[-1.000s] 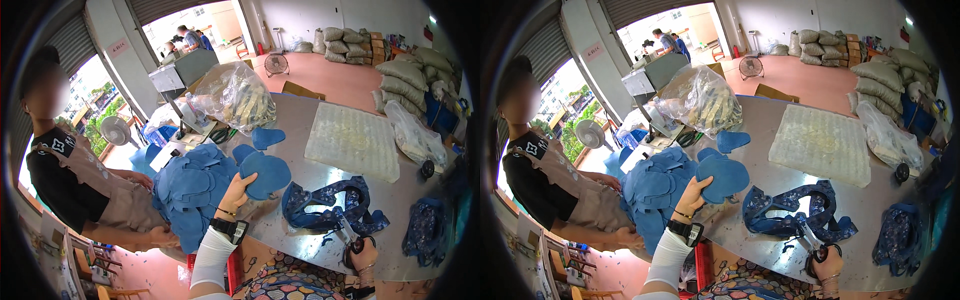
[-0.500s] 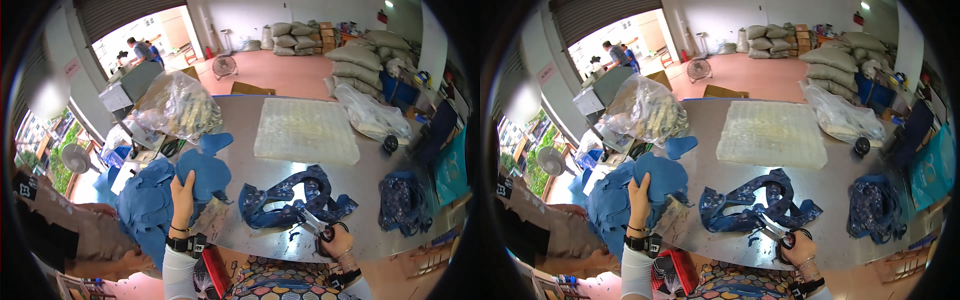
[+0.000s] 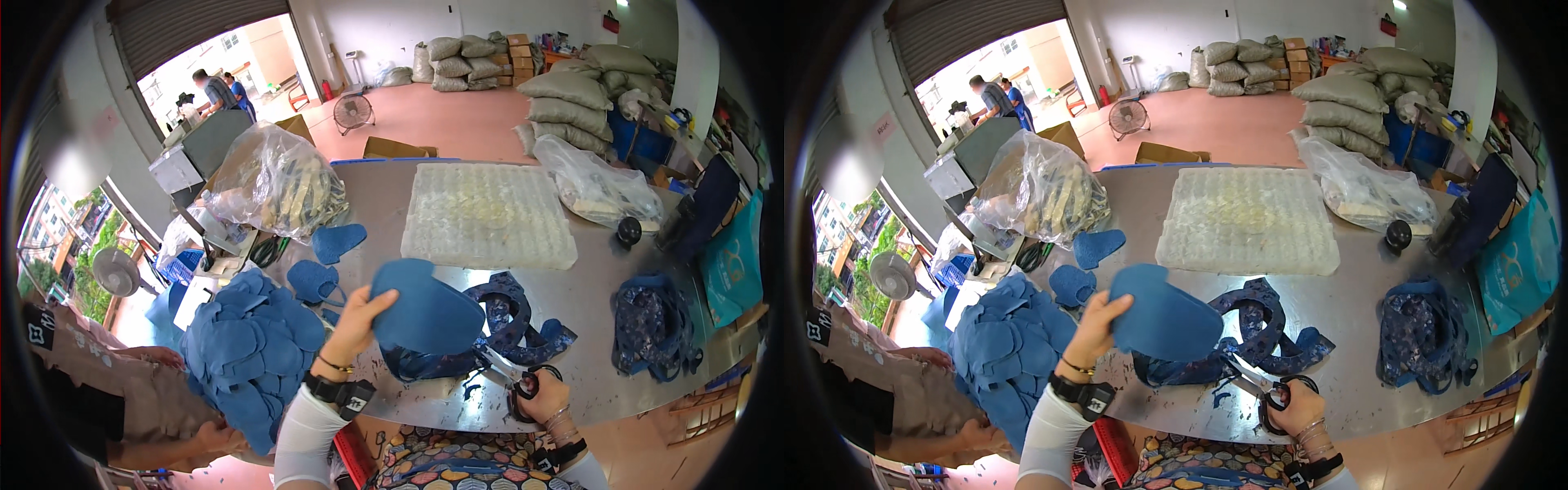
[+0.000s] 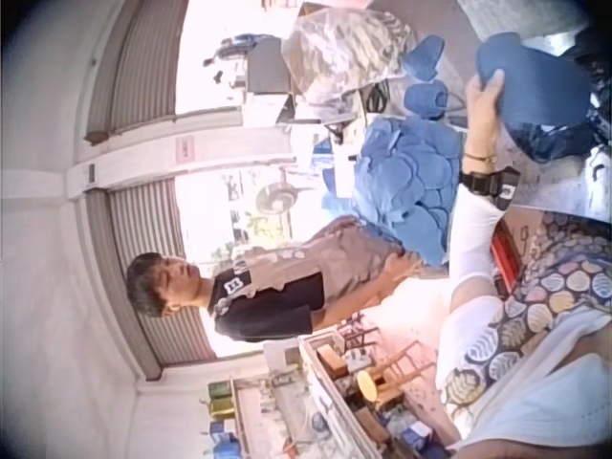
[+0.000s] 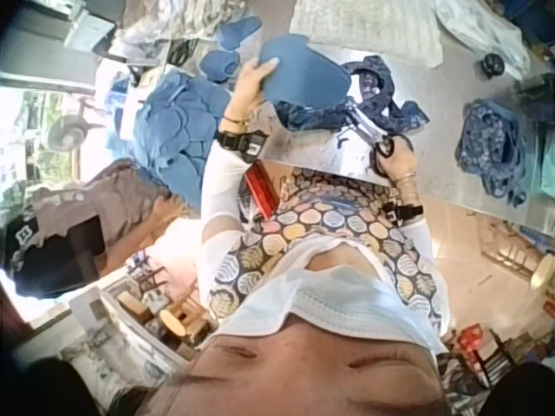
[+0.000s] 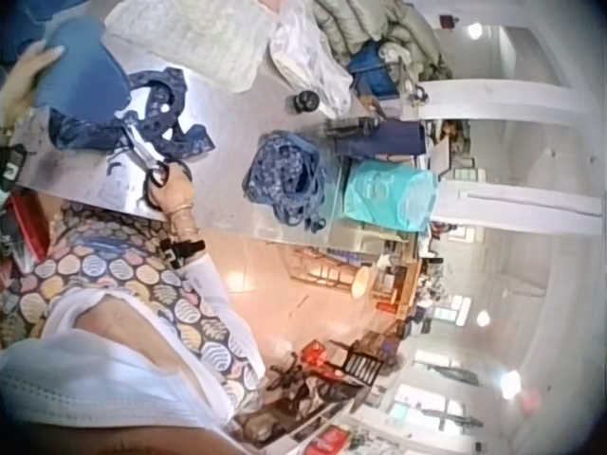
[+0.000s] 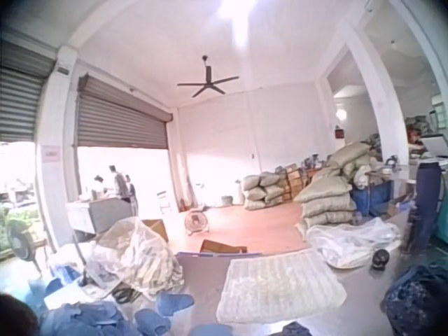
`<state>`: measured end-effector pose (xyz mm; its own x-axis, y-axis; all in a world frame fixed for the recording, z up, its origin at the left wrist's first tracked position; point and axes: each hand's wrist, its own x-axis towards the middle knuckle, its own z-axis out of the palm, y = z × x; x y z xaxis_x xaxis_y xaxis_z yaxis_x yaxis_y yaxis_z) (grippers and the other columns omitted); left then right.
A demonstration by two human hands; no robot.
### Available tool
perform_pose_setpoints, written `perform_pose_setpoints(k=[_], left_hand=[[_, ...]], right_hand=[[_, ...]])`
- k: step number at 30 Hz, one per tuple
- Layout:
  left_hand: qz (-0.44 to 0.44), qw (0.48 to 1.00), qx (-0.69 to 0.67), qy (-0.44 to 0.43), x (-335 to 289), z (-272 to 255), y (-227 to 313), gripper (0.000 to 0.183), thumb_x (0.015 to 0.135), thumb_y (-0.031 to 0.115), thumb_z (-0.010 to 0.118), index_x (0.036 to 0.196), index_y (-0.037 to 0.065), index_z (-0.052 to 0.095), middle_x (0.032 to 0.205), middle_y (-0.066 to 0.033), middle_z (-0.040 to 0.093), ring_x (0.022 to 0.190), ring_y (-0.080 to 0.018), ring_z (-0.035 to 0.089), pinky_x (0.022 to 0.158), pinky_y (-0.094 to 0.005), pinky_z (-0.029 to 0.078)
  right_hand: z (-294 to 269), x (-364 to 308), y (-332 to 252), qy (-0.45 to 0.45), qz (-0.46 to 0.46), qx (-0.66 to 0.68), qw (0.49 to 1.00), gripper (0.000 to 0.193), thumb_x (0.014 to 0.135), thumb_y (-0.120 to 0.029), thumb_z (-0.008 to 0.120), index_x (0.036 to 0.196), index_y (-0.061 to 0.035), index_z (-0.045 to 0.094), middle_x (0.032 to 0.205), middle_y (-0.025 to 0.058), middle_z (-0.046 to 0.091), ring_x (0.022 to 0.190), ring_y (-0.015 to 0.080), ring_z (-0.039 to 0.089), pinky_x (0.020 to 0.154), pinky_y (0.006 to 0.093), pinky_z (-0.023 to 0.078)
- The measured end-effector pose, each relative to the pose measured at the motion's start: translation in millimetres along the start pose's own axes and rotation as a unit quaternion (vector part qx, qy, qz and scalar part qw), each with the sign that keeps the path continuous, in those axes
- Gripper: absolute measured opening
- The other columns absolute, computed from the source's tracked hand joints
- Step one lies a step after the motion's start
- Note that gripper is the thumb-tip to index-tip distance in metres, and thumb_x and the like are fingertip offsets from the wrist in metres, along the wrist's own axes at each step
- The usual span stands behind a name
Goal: The recorder is using scissors to cut out shoe component patterns from a large piece of blue patterned fabric.
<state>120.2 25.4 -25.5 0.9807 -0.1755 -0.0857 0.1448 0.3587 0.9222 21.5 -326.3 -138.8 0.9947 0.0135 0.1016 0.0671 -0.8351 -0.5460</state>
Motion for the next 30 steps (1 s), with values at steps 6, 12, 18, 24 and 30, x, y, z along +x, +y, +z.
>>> perform_pose_setpoints(k=[6,12,18,24,30], left_hand=[[0.007,0.999,0.006,0.032,73.6,9.9,-55.1,0.038,0.089,0.014,0.058,0.122,-0.002,0.048,0.109,-0.0105,0.059,0.093,-0.0178,0.06,0.079,-0.0275,0.051],[-0.024,0.999,-0.005,-0.041,48.6,27.8,-43.7,0.039,0.09,0.016,0.058,0.124,-0.001,0.048,0.111,-0.0099,0.059,0.097,-0.0159,0.058,0.084,-0.0281,0.049],[-0.039,0.997,-0.036,-0.06,-53.6,6.2,-32.2,0.032,0.086,0.012,0.056,0.115,-0.002,0.052,0.105,-0.0086,0.06,0.093,-0.0137,0.058,0.083,-0.0276,0.048],[0.042,0.98,-0.115,0.154,-166.5,-45.9,-89.7,0.016,0.085,0.014,0.051,0.093,0.001,0.053,0.076,-0.0048,0.052,0.069,-0.0125,0.052,0.063,-0.0248,0.042],[-0.083,0.898,-0.318,0.293,-254.3,-87.5,-132.5,0.057,0.091,0.053,0.04,0.108,0.0,0.051,0.063,-0.0064,0.049,0.045,-0.0159,0.043,0.045,-0.0287,0.036]], right_hand=[[0.5,5.2,-6.8,-0.018,0.006,-0.017,1.0,0.039,0.062,-0.035,0.075,0.083,-0.0075,0.058,0.07,0.0062,0.062,0.065,0.0259,0.062,0.061,0.0356,0.049],[5.1,-0.5,-3.2,0.031,-0.001,-0.012,0.999,0.039,0.059,-0.028,0.076,0.087,-0.0055,0.06,0.071,0.007,0.061,0.066,0.0256,0.062,0.062,0.0343,0.049],[-0.7,-0.2,-14.4,0.039,-0.002,-0.013,0.999,0.036,0.059,-0.026,0.076,0.084,-0.0056,0.06,0.071,0.0061,0.061,0.065,0.0234,0.062,0.061,0.0327,0.049],[5.3,1.5,-9.6,0.015,-0.017,0.007,1.0,0.038,0.058,-0.021,0.079,0.084,-0.0051,0.056,0.07,0.0068,0.059,0.064,0.0252,0.06,0.061,0.0327,0.048],[8.1,-0.5,-6.8,0.036,-0.012,0.003,0.999,0.04,0.058,-0.022,0.081,0.083,-0.0059,0.055,0.069,0.0047,0.058,0.062,0.0236,0.058,0.06,0.0318,0.047]])
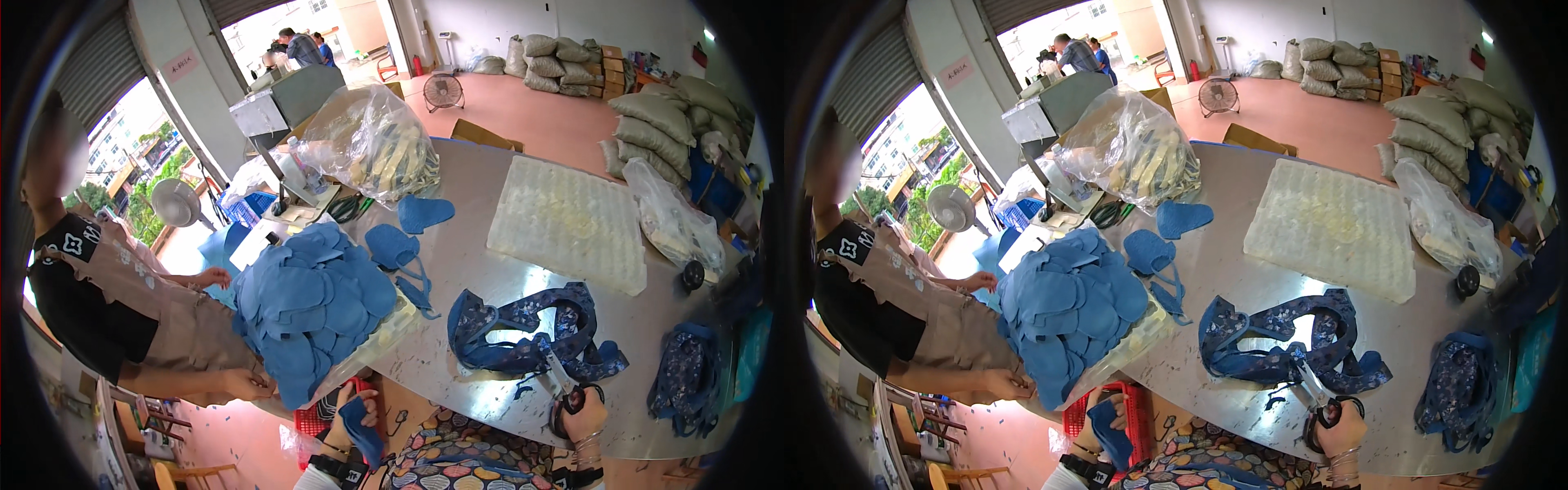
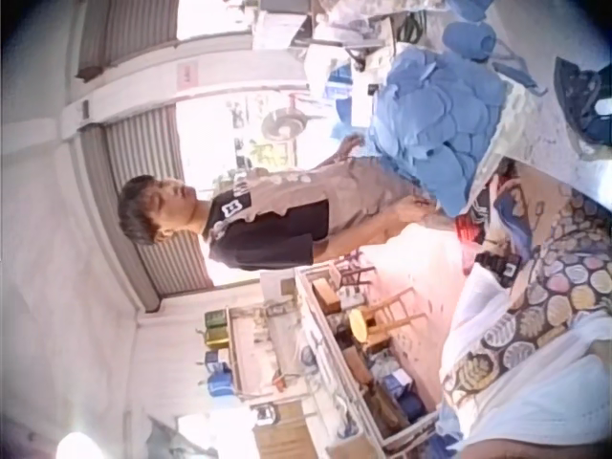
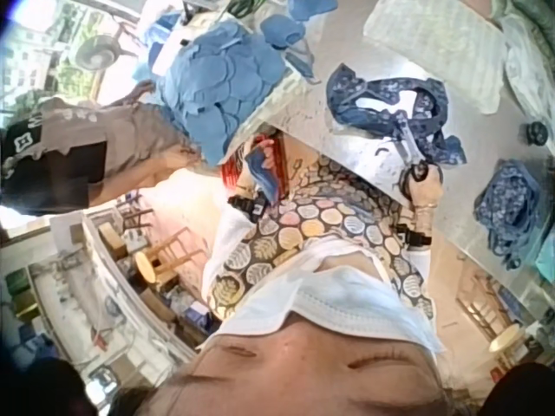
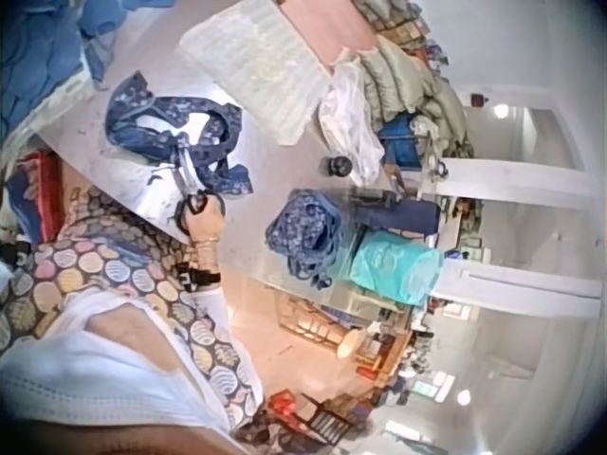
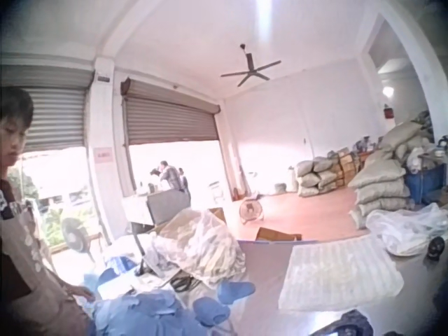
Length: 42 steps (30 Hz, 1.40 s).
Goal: The recorder is using scissors to cut out shoe component patterns from a large piece of blue patterned fabric.
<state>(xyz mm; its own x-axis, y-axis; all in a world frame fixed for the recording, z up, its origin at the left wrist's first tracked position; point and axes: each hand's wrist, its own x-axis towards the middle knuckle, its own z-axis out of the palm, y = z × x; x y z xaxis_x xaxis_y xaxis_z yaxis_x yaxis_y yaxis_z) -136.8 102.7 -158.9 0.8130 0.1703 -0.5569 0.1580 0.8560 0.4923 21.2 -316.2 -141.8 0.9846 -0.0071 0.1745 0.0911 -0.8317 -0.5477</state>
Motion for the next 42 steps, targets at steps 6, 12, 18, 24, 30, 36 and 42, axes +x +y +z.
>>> perform_pose_setpoints(k=[6,12,18,24,30,36,42], left_hand=[[0.144,0.985,0.015,0.089,3.2,-5.8,8.9,0.042,0.096,0.041,0.043,0.109,0.002,0.05,0.061,-0.0013,0.046,0.044,-0.0115,0.04,0.042,-0.0229,0.032],[0.132,0.989,-0.066,0.015,42.3,-64.0,-2.8,0.037,0.095,0.04,0.044,0.1,0.004,0.051,0.06,-0.0018,0.044,0.048,-0.0126,0.04,0.046,-0.0248,0.035],[0.152,0.985,-0.081,0.016,63.4,-51.5,0.4,0.03,0.095,0.035,0.045,0.1,0.007,0.05,0.074,-0.0044,0.051,0.055,-0.0147,0.045,0.049,-0.0259,0.04],[0.185,0.981,0.015,0.048,59.5,-20.0,17.6,0.03,0.095,0.035,0.045,0.101,0.007,0.052,0.071,-0.0047,0.053,0.053,-0.0159,0.05,0.049,-0.0268,0.045],[0.118,0.989,0.032,0.08,52.9,-12.6,15.7,0.043,0.091,0.045,0.049,0.075,0.005,0.056,0.058,-0.0043,0.05,0.047,-0.0151,0.048,0.046,-0.0268,0.043],[0.105,0.989,0.041,0.096,54.0,-8.6,13.6,0.047,0.09,0.047,0.05,0.066,0.006,0.053,0.056,-0.0045,0.049,0.045,-0.0157,0.046,0.044,-0.027,0.042],[0.137,0.986,0.055,0.081,60.3,-27.6,9.9,0.048,0.089,0.05,0.05,0.065,0.009,0.051,0.054,-0.0038,0.046,0.048,-0.0154,0.046,0.043,-0.0268,0.04]], right_hand=[[2.5,-0.4,1.6,0.01,-0.004,-0.008,1.0,0.04,0.059,-0.023,0.08,0.084,-0.0061,0.054,0.069,0.005,0.059,0.063,0.024,0.059,0.06,0.0329,0.048],[1.0,-1.0,-0.8,0.007,-0.018,-0.024,1.0,0.04,0.06,-0.024,0.08,0.085,-0.006,0.053,0.068,0.0052,0.059,0.063,0.0255,0.06,0.06,0.0332,0.048],[-3.3,-0.4,-9.7,0.0,0.002,-0.009,1.0,0.04,0.061,-0.024,0.08,0.085,-0.0056,0.053,0.07,0.0065,0.059,0.064,0.0264,0.06,0.06,0.0336,0.048],[-2.2,-0.8,-6.2,-0.009,0.01,-0.026,1.0,0.04,0.061,-0.023,0.08,0.084,-0.0051,0.052,0.07,0.0074,0.059,0.064,0.0271,0.06,0.06,0.0339,0.048],[-3.7,-0.1,-9.2,-0.01,0.011,-0.032,0.999,0.04,0.06,-0.023,0.08,0.084,-0.0049,0.053,0.07,0.0074,0.06,0.064,0.0268,0.06,0.06,0.0344,0.048],[-1.5,-1.2,-1.1,0.006,-0.001,-0.042,0.999,0.04,0.06,-0.027,0.08,0.084,-0.0063,0.055,0.07,0.0059,0.061,0.063,0.0263,0.06,0.059,0.0343,0.048],[-4.1,1.5,-4.8,-0.02,0.01,-0.025,0.999,0.039,0.058,-0.029,0.079,0.083,-0.0065,0.058,0.071,0.0051,0.061,0.065,0.0233,0.061,0.061,0.0338,0.048]])
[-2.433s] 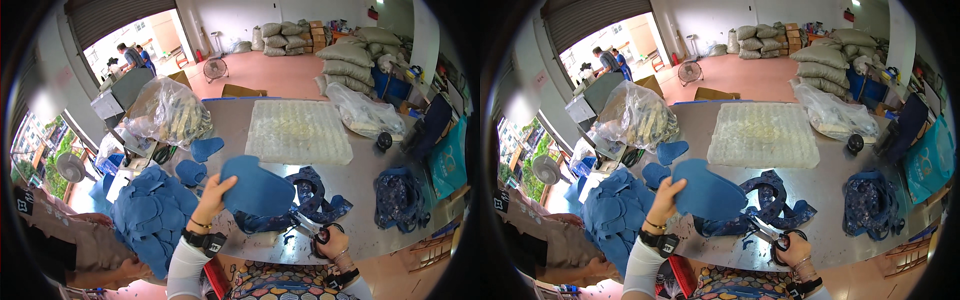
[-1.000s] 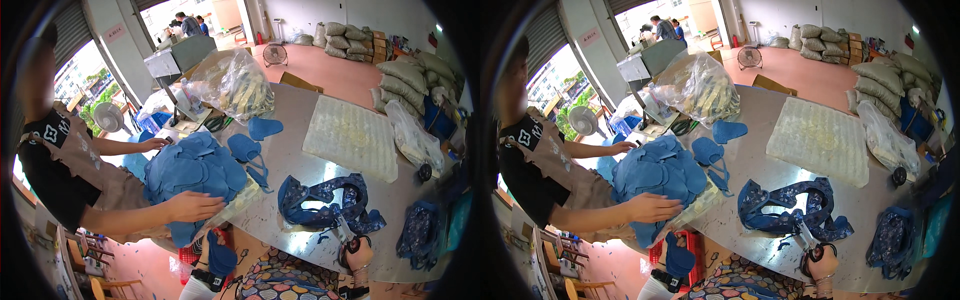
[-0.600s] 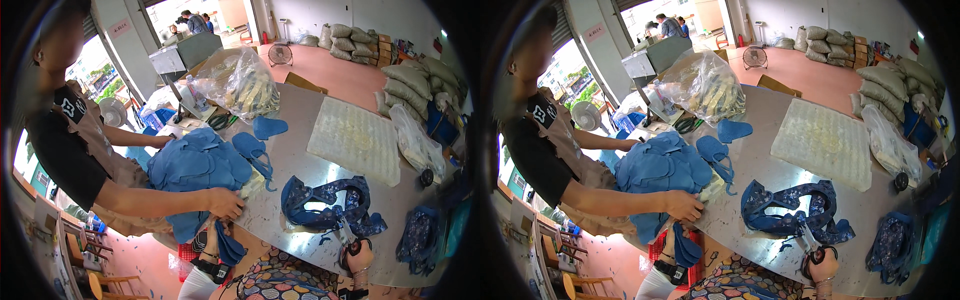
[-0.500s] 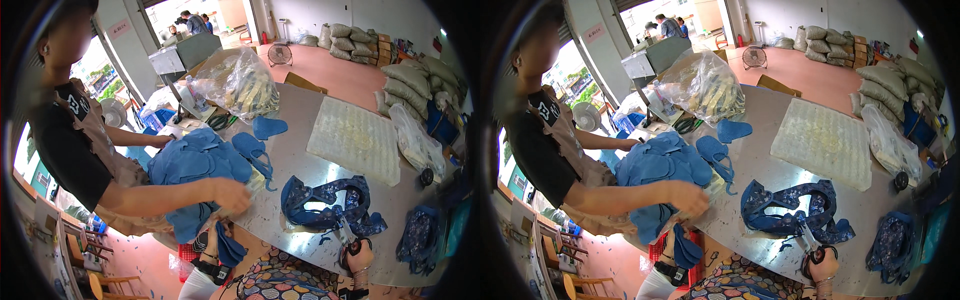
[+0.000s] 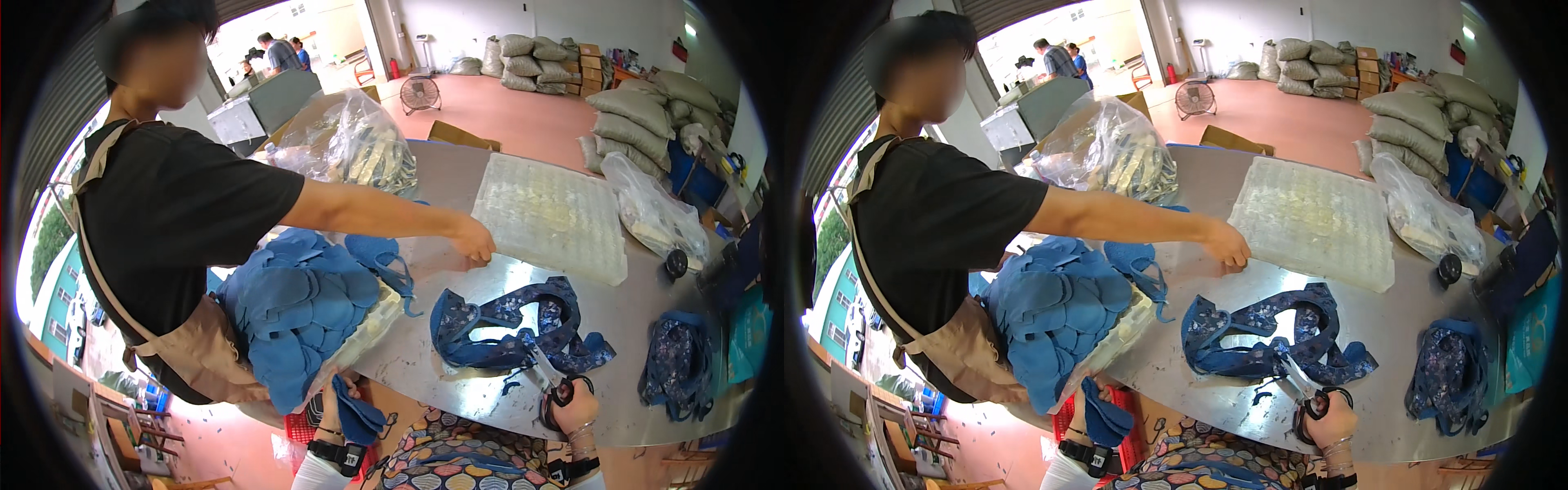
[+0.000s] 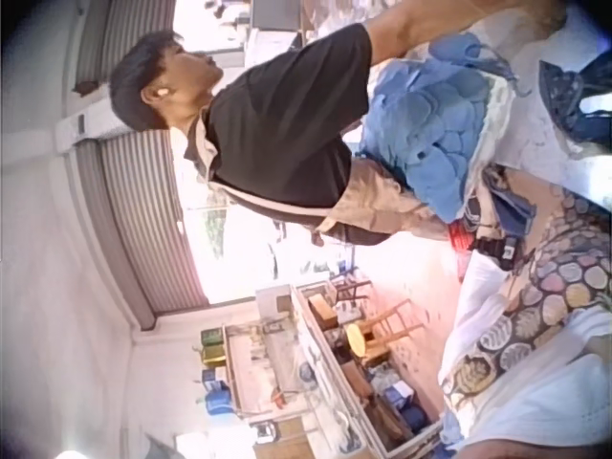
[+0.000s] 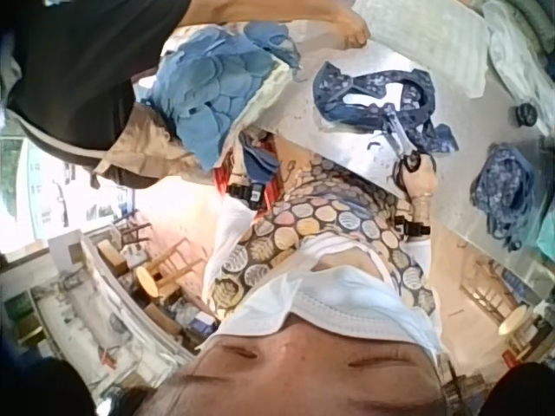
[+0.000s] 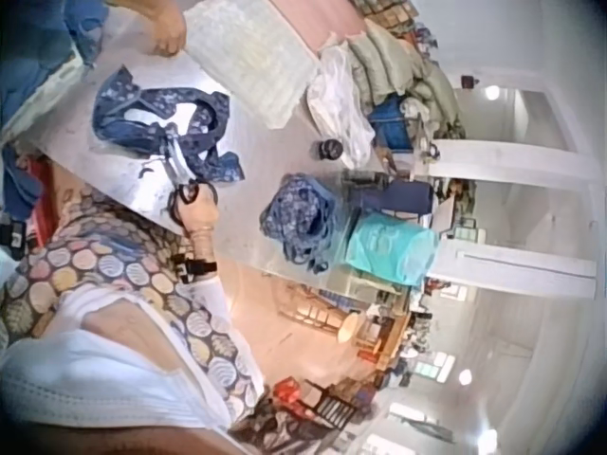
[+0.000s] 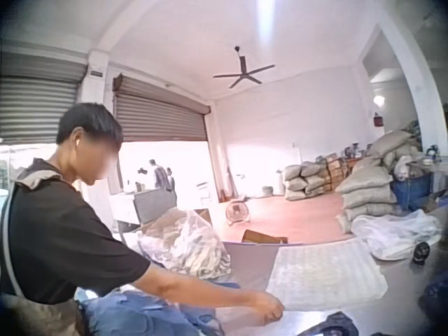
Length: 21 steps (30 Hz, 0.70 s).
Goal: The recorder is using scissors to cut out shoe component patterns from a large piece of blue patterned fabric.
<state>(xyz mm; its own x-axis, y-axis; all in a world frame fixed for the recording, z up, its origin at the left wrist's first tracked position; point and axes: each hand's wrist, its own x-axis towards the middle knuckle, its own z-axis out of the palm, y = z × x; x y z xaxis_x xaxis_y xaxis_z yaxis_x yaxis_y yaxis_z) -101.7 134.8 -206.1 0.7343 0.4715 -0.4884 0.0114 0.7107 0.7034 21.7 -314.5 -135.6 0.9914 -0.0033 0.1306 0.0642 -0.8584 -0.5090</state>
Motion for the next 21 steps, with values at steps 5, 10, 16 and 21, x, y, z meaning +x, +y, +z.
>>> perform_pose_setpoints(k=[5,10,16,21], left_hand=[[-0.063,0.987,-0.082,-0.124,9.1,-23.4,-7.4,0.044,0.094,0.047,0.038,0.081,0.006,0.05,0.063,-0.0051,0.048,0.064,-0.0187,0.051,0.056,-0.0334,0.045],[-0.071,0.923,-0.185,-0.329,37.4,-42.8,-15.7,0.048,0.099,0.044,0.025,0.098,0.004,0.049,0.075,-0.0071,0.053,0.079,-0.0228,0.056,0.071,-0.0414,0.051],[-0.182,0.944,-0.224,-0.161,10.2,60.2,20.8,0.041,0.098,0.036,0.038,0.115,0.002,0.053,0.078,-0.0027,0.052,0.066,-0.0148,0.048,0.06,-0.0258,0.044],[-0.238,0.921,0.05,-0.303,11.9,124.9,40.9,0.043,0.096,0.03,0.043,0.128,0.002,0.047,0.079,-0.0026,0.056,0.053,-0.0099,0.043,0.053,-0.0225,0.04]], right_hand=[[-0.1,-1.1,1.6,0.018,-0.007,-0.005,1.0,0.04,0.058,-0.029,0.079,0.082,-0.0063,0.057,0.07,0.0045,0.06,0.064,0.0226,0.06,0.06,0.0331,0.048],[-0.2,-0.7,1.2,0.021,-0.024,0.006,0.999,0.041,0.058,-0.031,0.079,0.081,-0.0061,0.057,0.069,0.0041,0.058,0.063,0.0225,0.059,0.059,0.0328,0.048],[0.1,-1.0,2.0,0.018,-0.013,-0.002,1.0,0.041,0.059,-0.032,0.079,0.081,-0.0062,0.057,0.069,0.0041,0.058,0.063,0.0222,0.059,0.059,0.033,0.047],[2.5,2.1,1.8,0.011,-0.028,-0.004,1.0,0.04,0.059,-0.03,0.079,0.081,-0.0056,0.057,0.069,0.0049,0.058,0.063,0.0236,0.059,0.059,0.0332,0.047]])
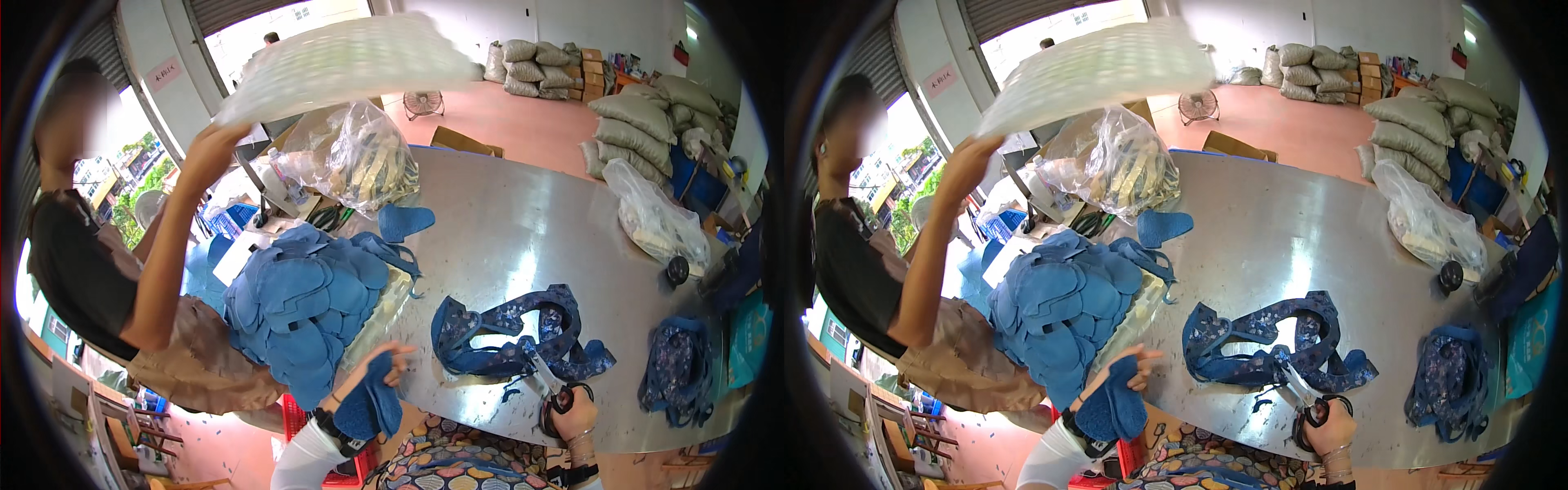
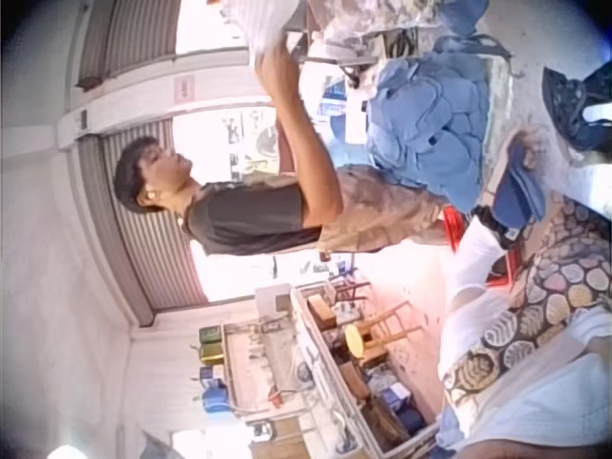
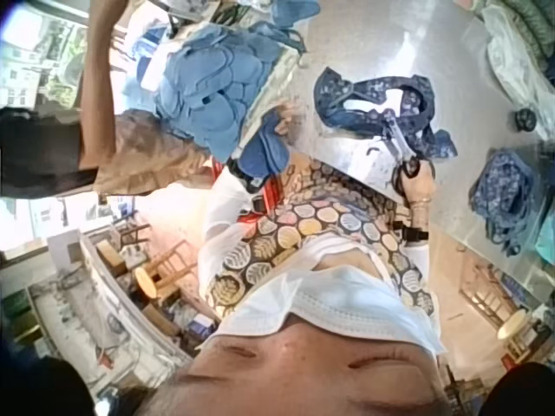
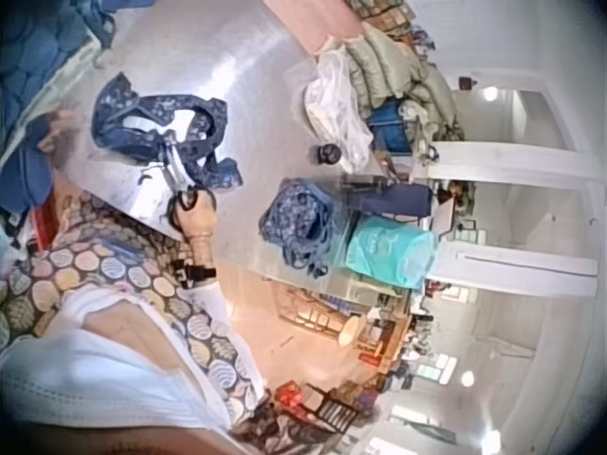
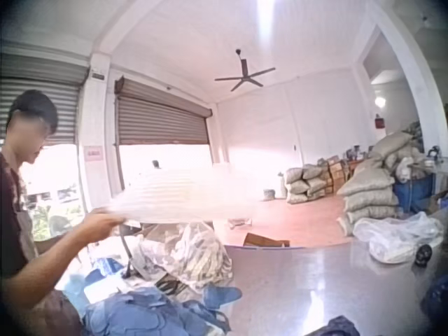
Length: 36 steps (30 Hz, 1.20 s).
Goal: The recorder is using scissors to cut out shoe component patterns from a large piece of blue patterned fabric.
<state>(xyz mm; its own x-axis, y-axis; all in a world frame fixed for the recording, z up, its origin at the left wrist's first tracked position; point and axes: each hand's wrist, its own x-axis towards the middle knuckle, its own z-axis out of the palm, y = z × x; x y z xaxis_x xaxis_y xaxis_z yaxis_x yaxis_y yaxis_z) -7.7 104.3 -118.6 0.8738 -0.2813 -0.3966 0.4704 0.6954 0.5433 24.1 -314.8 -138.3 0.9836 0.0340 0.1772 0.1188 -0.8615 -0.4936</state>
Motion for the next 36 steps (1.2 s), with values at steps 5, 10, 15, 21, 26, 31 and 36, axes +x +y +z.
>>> perform_pose_setpoints(k=[5,10,15,21,26,31,36], left_hand=[[0.242,0.556,0.767,0.212,105.0,60.5,74.0,0.055,0.081,0.033,0.059,0.125,0.002,0.05,0.087,-0.0132,0.066,0.075,-0.0223,0.064,0.069,-0.033,0.05],[0.068,0.36,0.852,0.374,196.4,33.6,131.2,0.046,0.073,0.031,0.066,0.108,0.003,0.059,0.098,-0.0175,0.066,0.091,-0.0312,0.064,0.077,-0.0367,0.051],[0.111,0.415,0.83,0.356,257.5,12.1,114.4,0.03,0.073,0.025,0.064,0.093,0.002,0.066,0.093,-0.0198,0.066,0.091,-0.0321,0.065,0.076,-0.0387,0.053],[0.24,0.643,0.727,-0.005,250.0,80.2,86.2,0.025,0.07,0.02,0.065,0.088,0.003,0.068,0.096,-0.0185,0.066,0.087,-0.0324,0.063,0.081,-0.0373,0.049],[0.207,0.546,0.811,0.036,245.6,95.5,104.6,0.053,0.075,0.03,0.063,0.121,0.006,0.051,0.101,-0.0215,0.063,0.098,-0.0345,0.06,0.083,-0.0409,0.048],[-0.059,0.196,0.946,0.252,236.9,42.4,168.9,0.023,0.084,0.02,0.053,0.098,0.014,0.071,0.106,-0.0055,0.067,0.096,-0.0238,0.065,0.073,-0.0362,0.052],[0.103,0.173,0.931,0.303,212.0,4.4,181.0,0.013,0.079,0.014,0.057,0.086,0.012,0.067,0.085,-0.0074,0.068,0.078,-0.0227,0.067,0.062,-0.033,0.051]], right_hand=[[-3.0,-4.1,3.7,0.007,0.019,0.006,1.0,0.039,0.059,-0.027,0.079,0.082,-0.0049,0.058,0.069,0.0062,0.059,0.063,0.0248,0.06,0.06,0.0338,0.048],[0.8,3.2,-5.9,-0.005,0.017,0.01,1.0,0.036,0.057,-0.024,0.078,0.079,-0.0054,0.057,0.069,0.007,0.06,0.062,0.0257,0.061,0.059,0.0343,0.049],[-0.8,-3.4,-2.0,0.013,0.032,-0.02,0.999,0.042,0.056,-0.027,0.081,0.08,-0.0055,0.056,0.07,0.0086,0.061,0.063,0.0268,0.061,0.059,0.0339,0.049],[7.3,-0.6,4.0,0.002,0.054,-0.003,0.999,0.043,0.056,-0.029,0.081,0.082,-0.0051,0.055,0.07,0.0098,0.061,0.063,0.0281,0.061,0.06,0.0371,0.049],[2.2,3.8,-3.9,-0.005,0.054,-0.033,0.998,0.045,0.056,-0.032,0.08,0.083,-0.0055,0.055,0.071,0.0116,0.06,0.064,0.0318,0.061,0.06,0.0381,0.049],[2.9,3.2,3.8,-0.049,0.1,-0.034,0.993,0.047,0.056,-0.034,0.081,0.082,-0.0048,0.054,0.071,0.0116,0.059,0.065,0.0319,0.06,0.06,0.0384,0.048],[1.9,6.8,-7.7,-0.021,0.07,-0.004,0.997,0.046,0.055,-0.032,0.081,0.082,-0.0048,0.054,0.07,0.0111,0.059,0.064,0.0306,0.06,0.06,0.0366,0.048]])
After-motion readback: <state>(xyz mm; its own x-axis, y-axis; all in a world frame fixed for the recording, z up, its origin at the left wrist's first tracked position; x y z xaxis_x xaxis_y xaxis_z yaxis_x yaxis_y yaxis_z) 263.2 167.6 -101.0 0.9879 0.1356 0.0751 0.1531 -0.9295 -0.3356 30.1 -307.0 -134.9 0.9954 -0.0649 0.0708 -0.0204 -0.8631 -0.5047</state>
